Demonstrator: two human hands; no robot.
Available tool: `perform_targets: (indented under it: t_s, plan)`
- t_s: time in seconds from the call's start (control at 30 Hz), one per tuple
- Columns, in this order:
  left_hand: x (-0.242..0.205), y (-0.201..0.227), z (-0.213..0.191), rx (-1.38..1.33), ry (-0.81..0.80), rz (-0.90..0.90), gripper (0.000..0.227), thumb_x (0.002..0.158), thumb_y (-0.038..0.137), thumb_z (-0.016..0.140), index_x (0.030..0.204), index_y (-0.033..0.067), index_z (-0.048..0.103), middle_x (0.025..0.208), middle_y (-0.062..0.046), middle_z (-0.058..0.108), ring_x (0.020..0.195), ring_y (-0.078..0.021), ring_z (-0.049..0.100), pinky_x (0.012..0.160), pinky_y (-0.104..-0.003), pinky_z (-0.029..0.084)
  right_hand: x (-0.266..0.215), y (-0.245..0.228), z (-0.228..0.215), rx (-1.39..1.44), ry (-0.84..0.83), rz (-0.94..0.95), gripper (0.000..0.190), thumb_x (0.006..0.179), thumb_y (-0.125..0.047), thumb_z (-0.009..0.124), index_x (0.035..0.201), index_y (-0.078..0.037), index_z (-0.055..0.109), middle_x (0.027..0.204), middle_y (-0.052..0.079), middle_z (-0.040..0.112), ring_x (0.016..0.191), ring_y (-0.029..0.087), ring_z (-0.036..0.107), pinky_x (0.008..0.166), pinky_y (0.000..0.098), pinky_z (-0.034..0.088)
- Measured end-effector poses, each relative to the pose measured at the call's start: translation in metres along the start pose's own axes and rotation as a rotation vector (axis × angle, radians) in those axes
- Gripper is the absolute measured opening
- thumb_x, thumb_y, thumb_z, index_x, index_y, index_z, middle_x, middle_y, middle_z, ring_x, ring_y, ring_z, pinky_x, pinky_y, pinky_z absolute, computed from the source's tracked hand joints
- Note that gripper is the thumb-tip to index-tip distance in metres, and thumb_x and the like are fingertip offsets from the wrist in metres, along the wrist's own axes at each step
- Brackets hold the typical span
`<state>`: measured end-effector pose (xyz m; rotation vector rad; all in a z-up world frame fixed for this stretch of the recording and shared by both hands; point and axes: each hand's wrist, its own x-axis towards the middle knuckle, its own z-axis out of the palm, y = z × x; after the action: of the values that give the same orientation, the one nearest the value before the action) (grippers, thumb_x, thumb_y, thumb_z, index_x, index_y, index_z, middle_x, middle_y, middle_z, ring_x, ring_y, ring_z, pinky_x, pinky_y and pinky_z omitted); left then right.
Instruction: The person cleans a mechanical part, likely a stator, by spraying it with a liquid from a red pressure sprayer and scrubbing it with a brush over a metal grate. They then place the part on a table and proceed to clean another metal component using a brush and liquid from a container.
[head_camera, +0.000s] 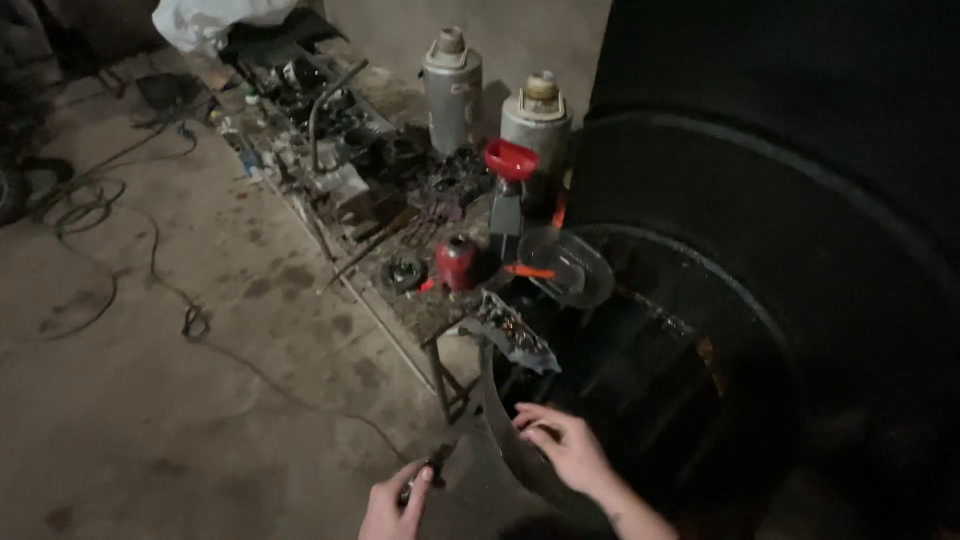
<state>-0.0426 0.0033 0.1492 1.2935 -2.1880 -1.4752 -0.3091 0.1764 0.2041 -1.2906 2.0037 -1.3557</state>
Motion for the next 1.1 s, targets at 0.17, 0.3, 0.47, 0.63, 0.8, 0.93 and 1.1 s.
perform_targets:
  t_s: [0.17,0.3,0.47,0.63,0.8,0.93,1.1]
  plan:
    - [0.006,0.075,-0.010,-0.034,-0.043,0.213,0.037,0.092,0.039,0.062,0.103,0.0069,0.078,0.077,-0.016,0.082,0.070,-0.0257,0.084,0.069,-0.040,0.062,0.042,0.038,0.059,0.672,-0.068,0.322,0.049,0.104,-0.034,0.048,0.140,-0.003,0.060,0.128,0.011,0.075,0.108,0.025,0.072,0.099,0.0387,0.057]
    - [0.010,0.105,-0.020,0.222,-0.049,0.311,0.037,0.088,0.046,0.068,0.104,0.0152,0.081,0.075,-0.022,0.075,0.078,-0.0366,0.076,0.073,-0.046,0.060,0.057,0.022,0.064,1.107,-0.017,0.507,0.061,0.103,-0.042,0.045,0.143,0.003,0.054,0.141,0.020,0.066,0.129,0.032,0.065,0.110,0.0442,0.049]
    - [0.035,0.115,-0.046,0.290,-0.069,0.314,0.039,0.089,0.050,0.065,0.101,0.0153,0.079,0.076,-0.019,0.075,0.078,-0.0378,0.075,0.073,-0.049,0.060,0.067,-0.010,0.056,1.108,0.049,0.488,0.060,0.103,-0.041,0.045,0.146,0.000,0.052,0.150,0.015,0.061,0.139,0.026,0.058,0.114,0.0375,0.045]
    - [0.046,0.111,-0.054,0.315,-0.096,0.403,0.039,0.090,0.050,0.066,0.093,0.0143,0.080,0.074,-0.021,0.073,0.077,-0.0411,0.073,0.073,-0.050,0.059,0.056,0.024,0.072,1.034,-0.058,0.406,0.050,0.110,-0.031,0.051,0.144,0.004,0.061,0.139,0.014,0.069,0.108,0.016,0.061,0.097,0.0339,0.050]
    - [0.056,0.104,-0.051,0.296,-0.072,0.467,0.038,0.092,0.048,0.063,0.098,0.0126,0.077,0.078,-0.022,0.074,0.079,-0.0414,0.073,0.072,-0.050,0.059,0.053,0.008,0.064,0.794,-0.006,0.480,0.042,0.105,-0.030,0.054,0.135,-0.004,0.067,0.127,0.008,0.076,0.100,0.012,0.067,0.094,0.0306,0.053]
    - [0.057,0.113,-0.050,0.257,-0.076,0.234,0.041,0.089,0.050,0.063,0.109,0.0177,0.078,0.078,-0.023,0.073,0.084,-0.0400,0.073,0.079,-0.050,0.058,0.067,-0.058,0.012,-0.516,0.336,-0.071,0.023,0.093,-0.024,0.072,0.112,-0.011,0.076,0.110,0.005,0.078,0.103,0.025,0.073,0.093,0.0331,0.057]
    - [0.059,0.166,-0.041,0.151,-0.016,0.389,0.041,0.092,0.045,0.062,0.107,0.0090,0.075,0.078,-0.026,0.072,0.082,-0.0440,0.071,0.074,-0.052,0.057,0.133,-0.092,-0.047,-0.718,0.274,-0.185,0.050,0.077,-0.029,0.082,0.120,-0.006,0.070,0.120,0.013,0.069,0.115,0.032,0.061,0.097,0.0410,0.050]
